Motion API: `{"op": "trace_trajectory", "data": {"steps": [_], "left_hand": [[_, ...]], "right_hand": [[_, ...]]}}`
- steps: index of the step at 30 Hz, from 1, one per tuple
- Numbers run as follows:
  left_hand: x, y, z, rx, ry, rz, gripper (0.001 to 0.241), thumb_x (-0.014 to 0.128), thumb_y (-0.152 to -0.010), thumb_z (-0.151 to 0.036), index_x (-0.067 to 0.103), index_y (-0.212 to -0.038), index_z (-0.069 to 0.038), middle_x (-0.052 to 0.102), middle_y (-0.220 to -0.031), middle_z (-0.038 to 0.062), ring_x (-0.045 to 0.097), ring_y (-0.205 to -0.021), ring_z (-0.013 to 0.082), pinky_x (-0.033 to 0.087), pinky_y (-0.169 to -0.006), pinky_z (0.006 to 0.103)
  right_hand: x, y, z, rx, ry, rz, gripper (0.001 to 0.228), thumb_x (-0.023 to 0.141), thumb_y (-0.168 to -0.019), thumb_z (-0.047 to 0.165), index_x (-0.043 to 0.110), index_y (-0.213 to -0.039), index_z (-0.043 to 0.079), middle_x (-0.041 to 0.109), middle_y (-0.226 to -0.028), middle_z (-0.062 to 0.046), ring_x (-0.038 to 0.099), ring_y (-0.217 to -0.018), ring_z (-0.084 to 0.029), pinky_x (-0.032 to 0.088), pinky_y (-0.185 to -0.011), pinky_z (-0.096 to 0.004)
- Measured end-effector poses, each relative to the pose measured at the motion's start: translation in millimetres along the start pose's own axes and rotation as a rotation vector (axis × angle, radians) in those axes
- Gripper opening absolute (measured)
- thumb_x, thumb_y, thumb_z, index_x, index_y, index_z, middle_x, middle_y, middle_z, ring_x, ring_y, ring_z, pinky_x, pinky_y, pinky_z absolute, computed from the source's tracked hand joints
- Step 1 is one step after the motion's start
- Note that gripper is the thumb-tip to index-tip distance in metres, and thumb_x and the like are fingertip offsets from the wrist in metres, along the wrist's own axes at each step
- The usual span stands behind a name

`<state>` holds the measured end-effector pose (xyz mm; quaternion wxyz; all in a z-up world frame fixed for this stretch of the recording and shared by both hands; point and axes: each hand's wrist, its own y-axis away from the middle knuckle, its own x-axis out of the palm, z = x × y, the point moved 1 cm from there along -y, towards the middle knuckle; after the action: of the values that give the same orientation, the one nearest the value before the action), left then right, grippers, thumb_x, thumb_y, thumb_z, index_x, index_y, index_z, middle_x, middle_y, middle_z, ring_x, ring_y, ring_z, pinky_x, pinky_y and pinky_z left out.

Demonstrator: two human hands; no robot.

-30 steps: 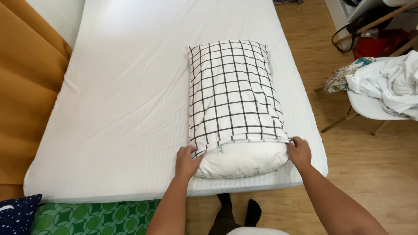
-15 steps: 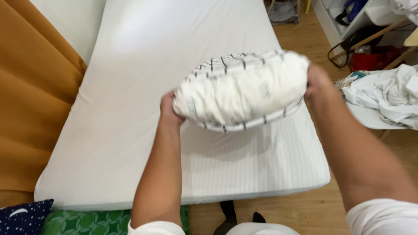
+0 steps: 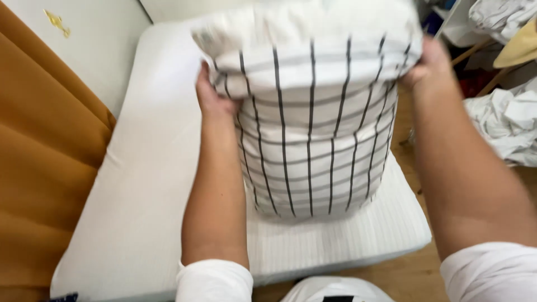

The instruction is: The person folds a pile of mixed bedding items, including a yellow blanket and patterned sheets, on a white chair. They then move to a bed to fold a dark blue pillowcase with a moon and star pattern and a white pillowcase with a black grid pattern.

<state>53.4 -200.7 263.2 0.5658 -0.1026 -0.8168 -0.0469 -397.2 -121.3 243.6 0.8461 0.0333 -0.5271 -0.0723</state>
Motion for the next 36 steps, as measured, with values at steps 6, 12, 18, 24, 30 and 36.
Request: {"op": "trace_trajectory", "data": {"steps": [6, 12, 18, 24, 30, 36], "left_hand": [[-36.0, -5.0, 1.1, -0.072, -0.09, -0.063, 0.045, 0.049, -0.101, -0.028, 0.059, -0.137, -0.002, 0.066, -0.137, 0.015, 0.063, -0.126, 0.0303, 0.05, -0.11, 0.0474], [29.3, 62.3, -5.2, 0.657, -0.74, -0.47, 0.053, 0.064, -0.095, -0.016, 0.045, -0.141, 0.003, 0.048, -0.136, 0.021, 0.053, -0.124, 0.0358, 0.046, -0.105, 0.0502], [148.8, 111.0, 68.3, 1.077, -1.97, 0.426, 0.062, 0.083, -0.083, -0.033, 0.057, -0.134, -0.009, 0.056, -0.13, 0.014, 0.049, -0.127, 0.032, 0.039, -0.112, 0.0476], [176.5, 111.0, 98.7, 0.46, -2.537, 0.439, 0.053, 0.079, -0.084, -0.032, 0.061, -0.131, -0.015, 0.07, -0.114, 0.008, 0.063, -0.112, 0.0285, 0.044, -0.107, 0.0445], [144.9, 106.4, 111.9, 0.526, -2.421, 0.515, 0.03, 0.069, -0.081, -0.006, 0.07, -0.11, -0.015, 0.071, -0.097, 0.009, 0.069, -0.092, 0.0305, 0.055, -0.08, 0.0452], [153.1, 132.2, 127.2, 0.918, -2.369, 0.555, 0.012, 0.065, -0.089, -0.008, 0.075, -0.092, -0.015, 0.066, -0.084, 0.006, 0.069, -0.085, 0.0267, 0.058, -0.069, 0.0407]], "right_hand": [[2.3, -16.0, 22.2, -0.032, 0.106, 0.021, 0.045, 0.038, -0.1, 0.008, 0.062, -0.13, -0.014, 0.069, -0.129, -0.032, 0.071, -0.12, -0.039, 0.054, -0.101, -0.053], [25.7, -19.5, 22.7, 0.086, 0.071, 0.092, 0.042, 0.041, -0.1, 0.009, 0.061, -0.128, -0.015, 0.068, -0.127, -0.032, 0.071, -0.116, -0.039, 0.056, -0.105, -0.052], [45.1, -11.2, 19.7, 0.132, 0.213, 0.054, 0.037, 0.04, -0.103, 0.007, 0.06, -0.125, -0.015, 0.069, -0.123, -0.029, 0.072, -0.112, -0.034, 0.057, -0.094, -0.047], [62.6, 21.5, 27.3, -0.008, 0.927, -0.118, 0.033, 0.055, -0.1, 0.011, 0.064, -0.128, -0.005, 0.071, -0.119, -0.015, 0.072, -0.094, -0.019, 0.063, -0.078, -0.034], [79.8, 28.4, 39.0, -0.411, 2.087, -0.256, 0.038, 0.065, -0.101, 0.024, 0.058, -0.129, 0.0, 0.056, -0.12, -0.021, 0.063, -0.1, -0.031, 0.055, -0.086, -0.044], [148.2, 117.2, -10.2, -0.891, 1.927, 0.579, 0.04, 0.074, -0.09, 0.033, 0.068, -0.121, 0.009, 0.067, -0.11, -0.011, 0.064, -0.104, -0.027, 0.053, -0.089, -0.039]]}}
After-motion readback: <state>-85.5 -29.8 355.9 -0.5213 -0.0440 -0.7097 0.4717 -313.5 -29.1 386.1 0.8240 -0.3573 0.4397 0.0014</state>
